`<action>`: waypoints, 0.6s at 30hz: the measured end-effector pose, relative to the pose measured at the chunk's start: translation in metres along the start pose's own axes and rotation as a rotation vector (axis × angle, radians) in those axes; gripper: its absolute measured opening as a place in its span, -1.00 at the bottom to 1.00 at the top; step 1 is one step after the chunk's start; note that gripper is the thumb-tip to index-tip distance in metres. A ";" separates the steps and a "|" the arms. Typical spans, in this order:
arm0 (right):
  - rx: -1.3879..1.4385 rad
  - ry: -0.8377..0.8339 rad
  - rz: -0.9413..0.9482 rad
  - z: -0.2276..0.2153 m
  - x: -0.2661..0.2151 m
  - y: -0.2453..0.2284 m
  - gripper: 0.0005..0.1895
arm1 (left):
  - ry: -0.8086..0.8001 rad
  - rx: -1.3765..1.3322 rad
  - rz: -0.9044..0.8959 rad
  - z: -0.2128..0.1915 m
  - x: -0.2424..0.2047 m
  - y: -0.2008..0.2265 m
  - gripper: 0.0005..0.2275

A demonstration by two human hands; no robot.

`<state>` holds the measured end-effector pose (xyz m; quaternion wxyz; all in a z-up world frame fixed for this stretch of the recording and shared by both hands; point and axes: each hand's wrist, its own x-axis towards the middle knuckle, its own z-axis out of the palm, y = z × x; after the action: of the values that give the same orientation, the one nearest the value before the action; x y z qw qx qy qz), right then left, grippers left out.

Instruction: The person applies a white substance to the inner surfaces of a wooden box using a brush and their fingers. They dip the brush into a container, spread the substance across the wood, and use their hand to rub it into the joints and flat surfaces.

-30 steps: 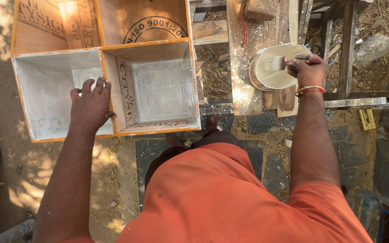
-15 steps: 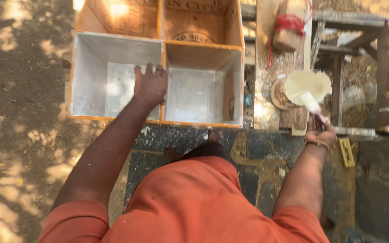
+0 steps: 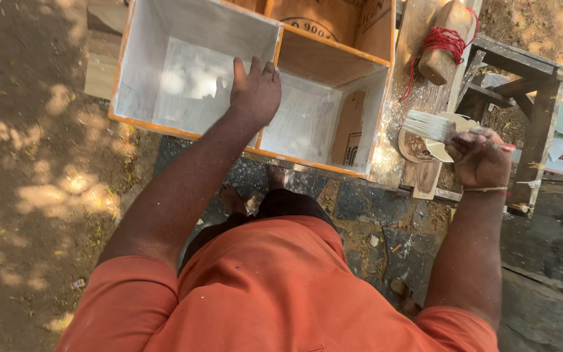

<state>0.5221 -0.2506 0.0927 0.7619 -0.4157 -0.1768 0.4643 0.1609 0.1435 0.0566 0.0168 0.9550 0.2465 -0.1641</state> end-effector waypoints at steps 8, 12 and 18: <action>-1.234 -0.224 0.731 0.149 0.151 0.050 -0.90 | 0.127 0.002 -0.080 0.018 0.007 0.005 -0.32; -2.221 -0.863 0.809 0.178 0.176 0.139 -0.73 | 0.083 -0.015 -0.085 0.020 0.003 0.018 -0.31; -2.755 -1.086 0.490 0.212 0.207 0.166 -0.75 | 0.025 -0.008 -0.042 0.005 0.000 0.026 -0.29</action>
<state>0.3950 0.0627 0.0611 -0.4666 -0.5879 -0.6447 0.1449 0.1715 0.1200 0.0506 0.0142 0.9515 0.2673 -0.1517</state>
